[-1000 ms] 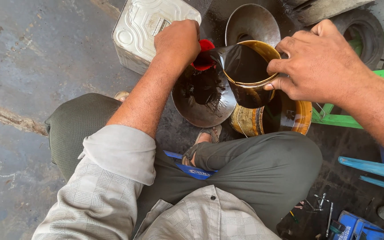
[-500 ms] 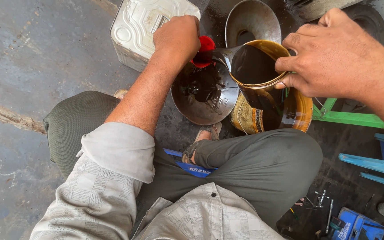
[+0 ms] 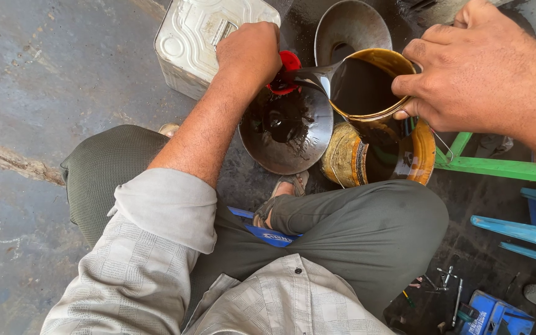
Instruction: Refilling engine oil from a container using a measuring cup and funnel.
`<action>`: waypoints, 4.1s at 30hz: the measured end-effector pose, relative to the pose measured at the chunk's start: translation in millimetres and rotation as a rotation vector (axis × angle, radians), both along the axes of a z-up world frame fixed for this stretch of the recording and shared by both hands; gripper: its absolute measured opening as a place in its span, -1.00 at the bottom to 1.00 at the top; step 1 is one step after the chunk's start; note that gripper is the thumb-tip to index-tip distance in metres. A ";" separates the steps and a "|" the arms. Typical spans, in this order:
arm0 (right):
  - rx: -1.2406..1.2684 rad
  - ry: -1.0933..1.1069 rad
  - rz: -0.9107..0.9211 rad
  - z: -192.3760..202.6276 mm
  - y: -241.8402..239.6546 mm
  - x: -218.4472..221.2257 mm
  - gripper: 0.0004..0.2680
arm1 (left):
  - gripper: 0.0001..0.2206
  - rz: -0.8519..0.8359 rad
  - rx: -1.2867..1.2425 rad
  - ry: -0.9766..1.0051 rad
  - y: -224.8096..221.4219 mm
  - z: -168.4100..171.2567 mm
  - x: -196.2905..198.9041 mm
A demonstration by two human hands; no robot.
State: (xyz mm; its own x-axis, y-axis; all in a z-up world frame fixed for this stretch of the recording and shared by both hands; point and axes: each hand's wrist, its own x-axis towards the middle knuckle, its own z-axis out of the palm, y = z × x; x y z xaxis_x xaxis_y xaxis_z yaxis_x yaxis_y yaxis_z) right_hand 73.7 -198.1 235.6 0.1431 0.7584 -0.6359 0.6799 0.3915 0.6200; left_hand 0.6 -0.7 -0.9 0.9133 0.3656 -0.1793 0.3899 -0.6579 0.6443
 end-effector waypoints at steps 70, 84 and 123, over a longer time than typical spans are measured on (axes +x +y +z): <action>-0.130 -0.086 -0.045 14.5 36.5 -15.2 -0.66 | -0.73 -0.013 -0.058 0.083 -7.1 7.3 5.2; -0.223 -0.122 -0.139 12.3 55.7 -32.3 -0.63 | -0.77 -0.026 -0.039 0.047 -12.7 5.5 2.7; -0.084 -0.059 -0.033 -36.9 57.5 -39.3 -0.82 | -0.78 -0.014 -0.070 0.014 -12.5 2.7 2.3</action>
State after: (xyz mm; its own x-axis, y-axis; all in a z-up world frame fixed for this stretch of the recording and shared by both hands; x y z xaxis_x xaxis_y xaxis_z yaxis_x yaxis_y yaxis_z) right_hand 34.3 -140.6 198.7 0.2064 0.6968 -0.6870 0.6564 0.4220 0.6253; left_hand 2.9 -13.2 1.8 0.9155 0.3392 -0.2165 0.3902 -0.6170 0.6834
